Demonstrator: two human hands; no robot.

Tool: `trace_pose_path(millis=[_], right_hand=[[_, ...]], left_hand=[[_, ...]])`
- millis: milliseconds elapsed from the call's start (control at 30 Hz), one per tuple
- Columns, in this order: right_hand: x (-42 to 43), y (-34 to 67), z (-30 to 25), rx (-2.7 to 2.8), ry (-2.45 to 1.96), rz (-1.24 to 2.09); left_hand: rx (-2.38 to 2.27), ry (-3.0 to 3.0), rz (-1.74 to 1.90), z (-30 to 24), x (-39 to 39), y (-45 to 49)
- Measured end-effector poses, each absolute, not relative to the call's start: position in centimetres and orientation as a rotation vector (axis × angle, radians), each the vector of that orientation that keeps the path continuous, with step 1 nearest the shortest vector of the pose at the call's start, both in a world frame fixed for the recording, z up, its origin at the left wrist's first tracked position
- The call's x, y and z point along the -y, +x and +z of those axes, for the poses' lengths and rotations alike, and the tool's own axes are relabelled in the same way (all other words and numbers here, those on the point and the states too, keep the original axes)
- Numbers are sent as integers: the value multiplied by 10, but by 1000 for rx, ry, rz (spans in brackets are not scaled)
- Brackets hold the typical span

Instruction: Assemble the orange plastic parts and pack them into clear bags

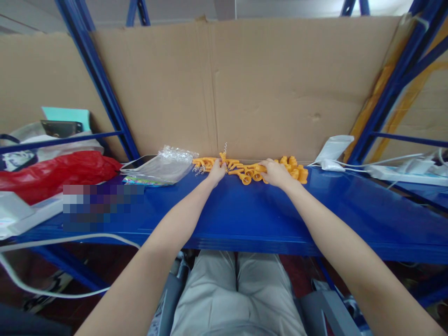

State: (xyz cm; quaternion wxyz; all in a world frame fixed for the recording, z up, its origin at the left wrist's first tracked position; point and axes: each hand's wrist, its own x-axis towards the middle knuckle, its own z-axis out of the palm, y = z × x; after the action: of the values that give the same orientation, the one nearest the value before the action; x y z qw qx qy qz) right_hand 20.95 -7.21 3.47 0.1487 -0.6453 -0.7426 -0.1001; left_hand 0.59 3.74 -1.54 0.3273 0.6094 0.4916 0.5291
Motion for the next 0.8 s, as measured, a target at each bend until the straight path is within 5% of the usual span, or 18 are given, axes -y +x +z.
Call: trace_pose_path(millis=[800], right_hand=[[68,212,32,2176,-1871,-268]], left_hand=[[-1084,1535,1099,-6,9,43]])
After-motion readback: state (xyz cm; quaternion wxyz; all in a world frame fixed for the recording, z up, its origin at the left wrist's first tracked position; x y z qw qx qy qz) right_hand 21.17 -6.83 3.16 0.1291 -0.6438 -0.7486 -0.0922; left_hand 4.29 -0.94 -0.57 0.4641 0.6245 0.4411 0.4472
